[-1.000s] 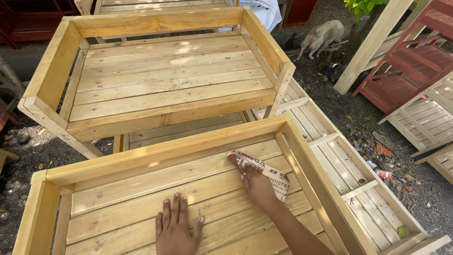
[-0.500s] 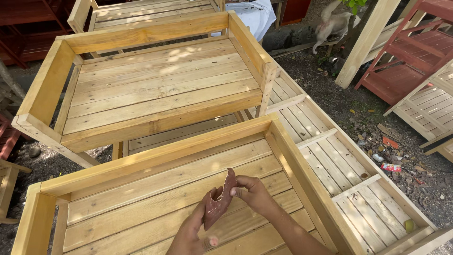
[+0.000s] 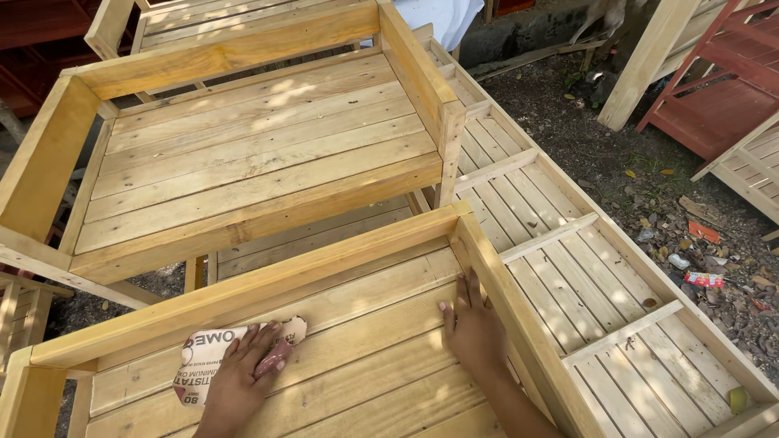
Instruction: The person sands the surfaces and edges of unfinished wooden furniture frames using sheets of sandpaper held by hand. They work over the slatted tops, rails, and side edges of the frames, steadying the furniture with the other hand and moving between pieces.
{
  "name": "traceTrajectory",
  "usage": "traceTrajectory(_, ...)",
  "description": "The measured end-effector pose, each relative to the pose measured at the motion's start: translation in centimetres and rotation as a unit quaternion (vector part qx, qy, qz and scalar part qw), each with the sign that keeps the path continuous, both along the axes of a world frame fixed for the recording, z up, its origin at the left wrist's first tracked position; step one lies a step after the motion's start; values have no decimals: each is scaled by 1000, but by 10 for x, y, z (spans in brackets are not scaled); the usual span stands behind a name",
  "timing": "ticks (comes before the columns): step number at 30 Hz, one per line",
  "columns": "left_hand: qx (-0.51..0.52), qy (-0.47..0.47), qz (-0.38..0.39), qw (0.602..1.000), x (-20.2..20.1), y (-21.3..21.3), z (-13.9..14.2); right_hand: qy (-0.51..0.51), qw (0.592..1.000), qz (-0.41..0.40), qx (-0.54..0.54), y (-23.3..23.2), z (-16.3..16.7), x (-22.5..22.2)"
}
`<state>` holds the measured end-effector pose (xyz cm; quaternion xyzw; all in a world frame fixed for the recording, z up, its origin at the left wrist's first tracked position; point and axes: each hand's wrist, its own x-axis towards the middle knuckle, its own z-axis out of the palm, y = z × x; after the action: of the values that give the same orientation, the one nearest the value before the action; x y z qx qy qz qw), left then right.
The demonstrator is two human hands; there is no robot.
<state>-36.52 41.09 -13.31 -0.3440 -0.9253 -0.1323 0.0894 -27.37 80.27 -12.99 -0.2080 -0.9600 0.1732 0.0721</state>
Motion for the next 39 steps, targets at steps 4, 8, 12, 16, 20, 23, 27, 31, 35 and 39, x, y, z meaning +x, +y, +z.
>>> traceTrajectory(4, 4, 19, -30, 999, -8, -4, -22, 3, 1000, -6, 21, 0, 6, -5)
traceTrajectory(8, -24, -86, 3, 996, -2, 35, -10, -42, 999, -20, -24, 1, 10, -11)
traceTrajectory(12, 24, -131, -74, 988, -24, 164, -3, -18, 998, -13, 50, 0, 5, -14)
traceTrajectory(16, 53, -116, -127, 984, -47, 271, -14, -14, 999, -13, 29, 2, 4, -10)
traceTrajectory(20, 41, -114, -167, 978, -47, 181, -10, -7, 998, -20, -53, 1, 9, -6)
traceTrajectory(23, -23, -169, -94, 981, -43, 51, 3, 0, 999, -33, -11, -5, 7, -11)
traceTrajectory(27, 10, -125, -104, 987, -40, 77, -15, 31, 996, -38, 81, -8, -2, -16)
traceTrajectory(31, 38, -150, -209, 966, -55, 251, -32, 88, 994, -23, 66, -4, -7, -12)
traceTrajectory(35, 40, -135, -243, 960, -53, 241, -10, 127, 991, -43, -7, -3, -7, -9)
traceTrajectory(39, 3, -187, -159, 969, -46, 105, 9, 40, 997, -67, 25, -1, -10, -13)
